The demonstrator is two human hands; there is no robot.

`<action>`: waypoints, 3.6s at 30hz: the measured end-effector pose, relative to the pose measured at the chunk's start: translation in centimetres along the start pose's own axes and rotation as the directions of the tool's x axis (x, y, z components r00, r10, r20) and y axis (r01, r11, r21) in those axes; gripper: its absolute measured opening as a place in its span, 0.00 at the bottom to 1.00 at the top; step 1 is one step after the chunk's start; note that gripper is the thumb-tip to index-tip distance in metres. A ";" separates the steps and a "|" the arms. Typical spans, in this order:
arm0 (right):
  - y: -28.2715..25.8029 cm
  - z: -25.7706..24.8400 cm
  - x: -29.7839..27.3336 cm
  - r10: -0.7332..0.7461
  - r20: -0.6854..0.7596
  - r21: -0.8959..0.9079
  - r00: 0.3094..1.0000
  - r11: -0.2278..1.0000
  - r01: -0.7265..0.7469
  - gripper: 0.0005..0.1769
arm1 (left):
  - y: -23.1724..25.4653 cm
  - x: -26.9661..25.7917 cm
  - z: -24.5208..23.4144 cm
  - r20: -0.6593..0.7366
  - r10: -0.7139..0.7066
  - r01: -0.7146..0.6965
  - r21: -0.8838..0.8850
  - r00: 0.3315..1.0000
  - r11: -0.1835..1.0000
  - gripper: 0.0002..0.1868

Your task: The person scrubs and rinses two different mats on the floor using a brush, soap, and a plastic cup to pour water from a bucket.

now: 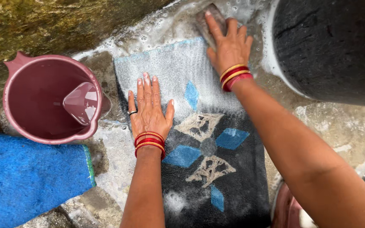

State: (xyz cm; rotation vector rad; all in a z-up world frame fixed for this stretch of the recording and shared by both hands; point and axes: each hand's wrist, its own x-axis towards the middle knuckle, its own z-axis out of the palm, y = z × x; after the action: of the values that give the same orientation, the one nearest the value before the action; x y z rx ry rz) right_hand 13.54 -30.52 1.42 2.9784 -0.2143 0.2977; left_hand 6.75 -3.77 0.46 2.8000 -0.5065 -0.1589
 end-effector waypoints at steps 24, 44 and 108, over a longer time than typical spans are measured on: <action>4.4 -3.8 -11.8 -0.528 0.101 0.188 0.843 0.843 0.505 0.57 | -0.6 -0.1 0.4 -0.047 -0.002 0.001 -0.032 0.999 0.999 0.40; 6.1 -0.6 -4.7 -0.347 0.116 0.070 0.930 0.937 0.341 0.56 | -0.7 0.2 1.0 -0.085 0.020 -0.021 -0.016 0.996 1.000 0.39; -0.3 -3.2 -4.7 -0.375 0.161 0.073 0.913 0.927 0.368 0.51 | -0.4 -0.7 0.8 -0.041 0.020 -0.020 0.000 0.999 1.000 0.39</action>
State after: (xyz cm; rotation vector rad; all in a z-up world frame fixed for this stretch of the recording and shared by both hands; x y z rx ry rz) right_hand 8.47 -29.14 3.56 2.9998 0.3457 -0.0025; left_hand 6.10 -3.37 -0.37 2.7910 -0.5239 -0.0976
